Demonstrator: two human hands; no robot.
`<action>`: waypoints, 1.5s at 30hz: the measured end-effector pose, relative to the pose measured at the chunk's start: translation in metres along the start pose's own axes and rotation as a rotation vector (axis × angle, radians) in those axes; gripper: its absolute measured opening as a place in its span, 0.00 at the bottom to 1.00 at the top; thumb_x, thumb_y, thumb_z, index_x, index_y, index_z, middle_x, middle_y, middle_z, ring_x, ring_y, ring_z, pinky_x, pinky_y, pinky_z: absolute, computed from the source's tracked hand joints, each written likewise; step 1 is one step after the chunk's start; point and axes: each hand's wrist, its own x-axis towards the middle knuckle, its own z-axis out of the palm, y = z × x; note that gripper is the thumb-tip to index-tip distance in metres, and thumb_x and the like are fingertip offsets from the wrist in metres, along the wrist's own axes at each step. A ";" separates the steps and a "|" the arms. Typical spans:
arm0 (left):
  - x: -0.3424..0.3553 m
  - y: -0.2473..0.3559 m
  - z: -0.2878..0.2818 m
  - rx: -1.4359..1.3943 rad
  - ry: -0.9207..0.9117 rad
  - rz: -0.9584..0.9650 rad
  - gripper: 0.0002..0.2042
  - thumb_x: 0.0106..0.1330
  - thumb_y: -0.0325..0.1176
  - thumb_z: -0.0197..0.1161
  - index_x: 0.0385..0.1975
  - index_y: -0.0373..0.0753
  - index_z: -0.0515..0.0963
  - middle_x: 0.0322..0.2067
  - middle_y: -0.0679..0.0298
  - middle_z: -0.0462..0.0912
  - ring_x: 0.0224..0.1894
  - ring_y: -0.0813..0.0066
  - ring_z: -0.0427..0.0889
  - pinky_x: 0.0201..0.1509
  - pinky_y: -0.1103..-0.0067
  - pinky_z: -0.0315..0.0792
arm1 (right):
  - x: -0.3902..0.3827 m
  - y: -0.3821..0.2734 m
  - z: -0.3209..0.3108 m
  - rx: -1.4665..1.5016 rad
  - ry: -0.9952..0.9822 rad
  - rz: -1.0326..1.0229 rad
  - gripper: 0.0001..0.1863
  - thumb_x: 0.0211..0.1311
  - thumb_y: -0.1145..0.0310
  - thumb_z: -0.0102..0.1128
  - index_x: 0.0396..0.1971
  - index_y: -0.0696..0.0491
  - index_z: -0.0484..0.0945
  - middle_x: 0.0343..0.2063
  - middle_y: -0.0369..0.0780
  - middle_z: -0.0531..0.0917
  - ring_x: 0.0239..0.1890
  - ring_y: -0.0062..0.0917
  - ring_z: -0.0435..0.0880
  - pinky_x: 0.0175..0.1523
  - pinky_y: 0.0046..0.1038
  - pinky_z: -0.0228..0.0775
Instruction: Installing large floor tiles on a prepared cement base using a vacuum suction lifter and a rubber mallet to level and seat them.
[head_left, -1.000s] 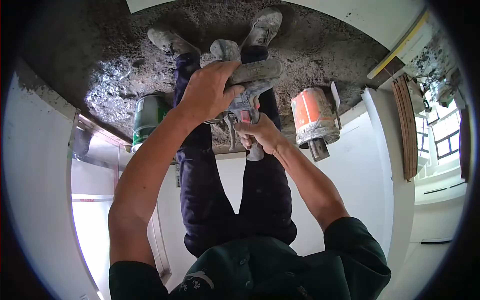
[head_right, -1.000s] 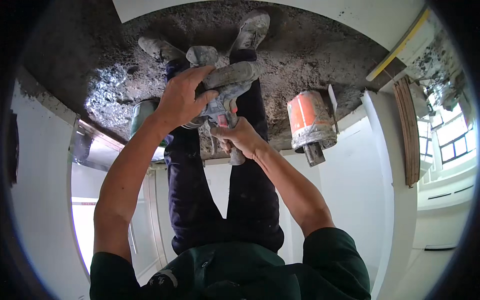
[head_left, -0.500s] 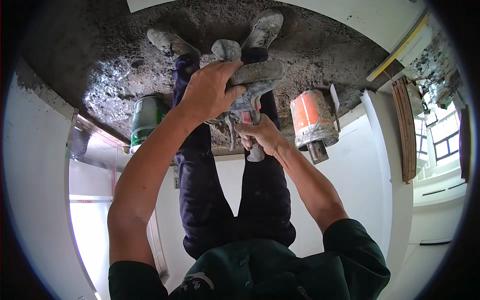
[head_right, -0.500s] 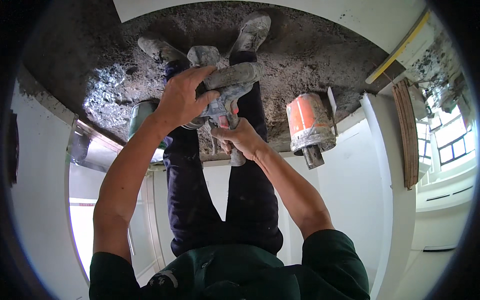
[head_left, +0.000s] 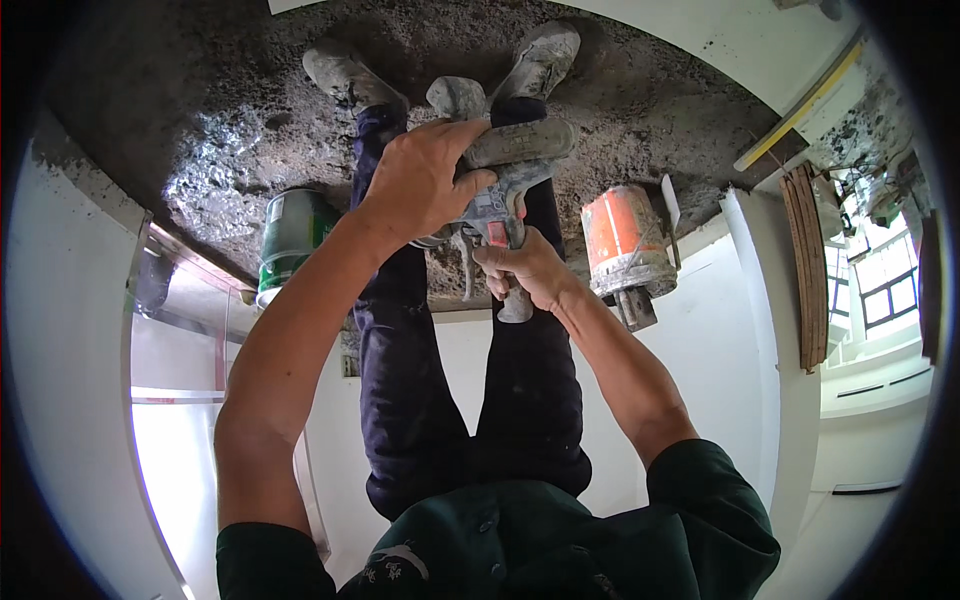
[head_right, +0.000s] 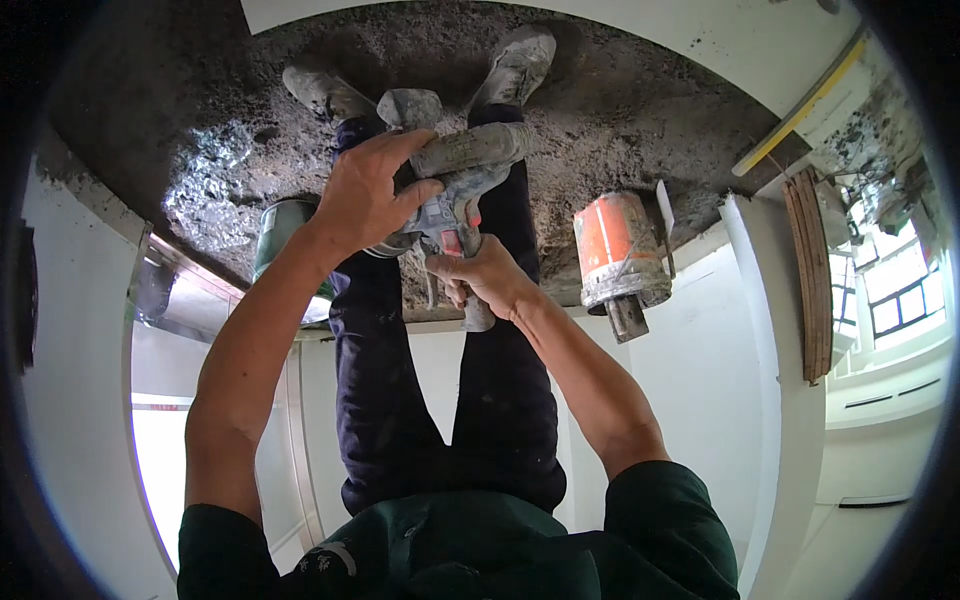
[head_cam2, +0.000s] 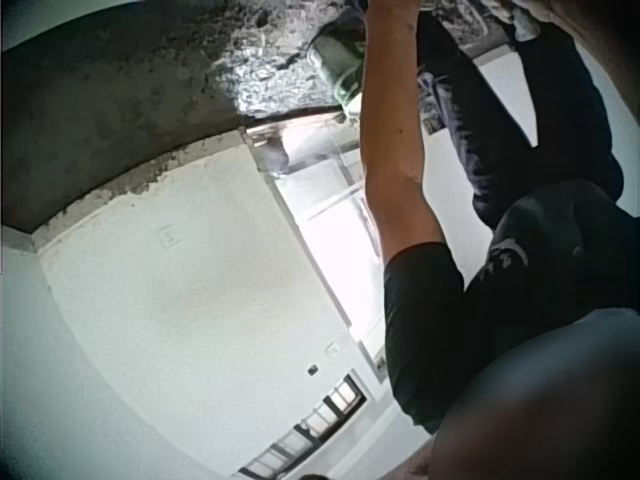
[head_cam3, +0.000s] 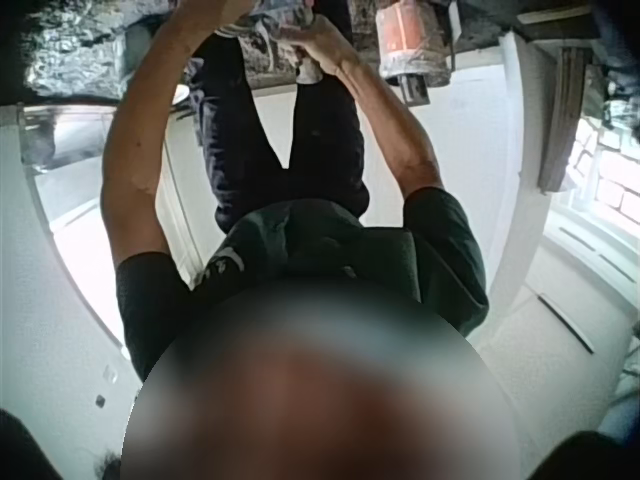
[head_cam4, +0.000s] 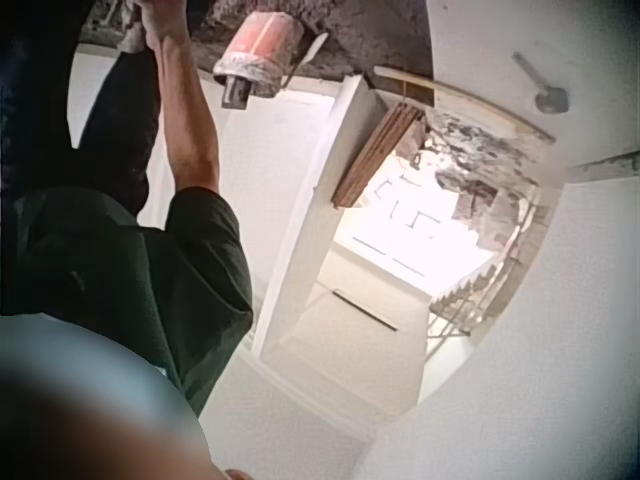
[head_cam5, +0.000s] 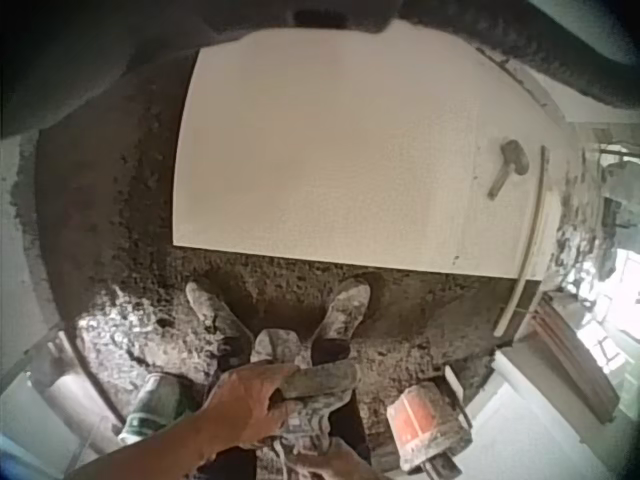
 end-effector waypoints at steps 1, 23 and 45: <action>0.000 -0.001 0.000 -0.004 -0.006 -0.014 0.28 0.61 0.42 0.73 0.59 0.35 0.76 0.50 0.45 0.84 0.50 0.45 0.84 0.54 0.61 0.78 | 0.001 0.000 -0.001 -0.021 0.007 0.000 0.13 0.64 0.65 0.73 0.28 0.52 0.77 0.16 0.32 0.74 0.16 0.17 0.73 0.24 0.24 0.65; -0.001 -0.020 -0.008 -0.017 -0.066 -0.102 0.29 0.65 0.48 0.70 0.62 0.38 0.76 0.55 0.46 0.82 0.56 0.46 0.82 0.60 0.61 0.77 | 0.020 -0.001 0.006 0.004 -0.042 0.056 0.18 0.58 0.59 0.78 0.28 0.49 0.74 0.17 0.31 0.72 0.16 0.20 0.72 0.25 0.28 0.69; 0.002 -0.035 -0.005 -0.025 -0.033 -0.064 0.29 0.64 0.46 0.70 0.62 0.37 0.74 0.49 0.46 0.84 0.51 0.47 0.84 0.57 0.60 0.77 | 0.030 -0.007 0.005 -0.010 -0.051 0.057 0.18 0.57 0.58 0.79 0.28 0.49 0.75 0.18 0.30 0.73 0.16 0.20 0.72 0.26 0.28 0.70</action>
